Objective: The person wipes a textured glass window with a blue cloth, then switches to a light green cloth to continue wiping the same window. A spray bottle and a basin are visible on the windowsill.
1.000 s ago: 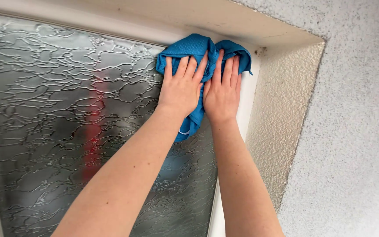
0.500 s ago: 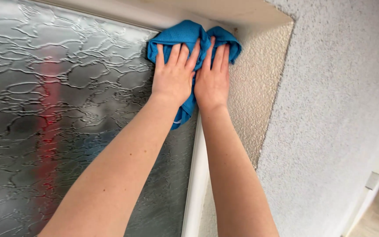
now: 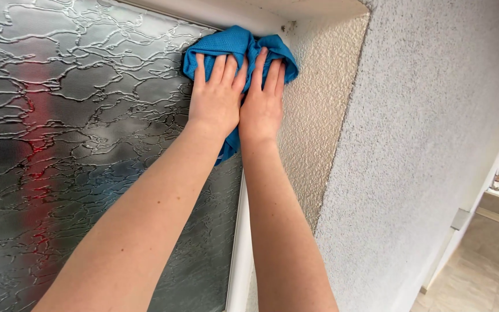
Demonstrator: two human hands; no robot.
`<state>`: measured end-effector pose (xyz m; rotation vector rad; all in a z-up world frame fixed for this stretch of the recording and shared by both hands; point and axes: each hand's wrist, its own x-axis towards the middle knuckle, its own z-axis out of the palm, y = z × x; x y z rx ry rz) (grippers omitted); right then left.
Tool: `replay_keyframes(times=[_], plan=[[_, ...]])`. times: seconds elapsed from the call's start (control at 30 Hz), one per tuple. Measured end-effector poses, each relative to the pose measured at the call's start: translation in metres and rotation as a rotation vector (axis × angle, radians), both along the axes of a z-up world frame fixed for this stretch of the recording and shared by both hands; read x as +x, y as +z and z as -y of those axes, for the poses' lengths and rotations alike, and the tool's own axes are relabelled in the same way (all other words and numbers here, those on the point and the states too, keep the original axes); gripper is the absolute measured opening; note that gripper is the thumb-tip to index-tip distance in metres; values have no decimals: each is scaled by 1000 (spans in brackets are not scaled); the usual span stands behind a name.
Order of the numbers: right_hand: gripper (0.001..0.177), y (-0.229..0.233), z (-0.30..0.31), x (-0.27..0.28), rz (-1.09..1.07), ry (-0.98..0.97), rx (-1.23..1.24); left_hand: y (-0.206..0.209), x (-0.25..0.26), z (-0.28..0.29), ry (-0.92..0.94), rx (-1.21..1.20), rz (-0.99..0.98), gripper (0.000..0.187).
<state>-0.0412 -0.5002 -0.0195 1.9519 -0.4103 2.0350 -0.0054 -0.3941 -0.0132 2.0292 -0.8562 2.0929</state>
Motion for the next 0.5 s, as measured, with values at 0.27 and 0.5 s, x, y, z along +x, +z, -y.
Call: replay_keyframes(times=[0.27, 0.5], plan=[[66, -31, -6, 0, 26, -14, 54, -25, -7, -5, 49, 52, -39, 64], [76, -65, -6, 13, 162, -162, 53, -58, 7, -5, -241, 77, 79, 53]])
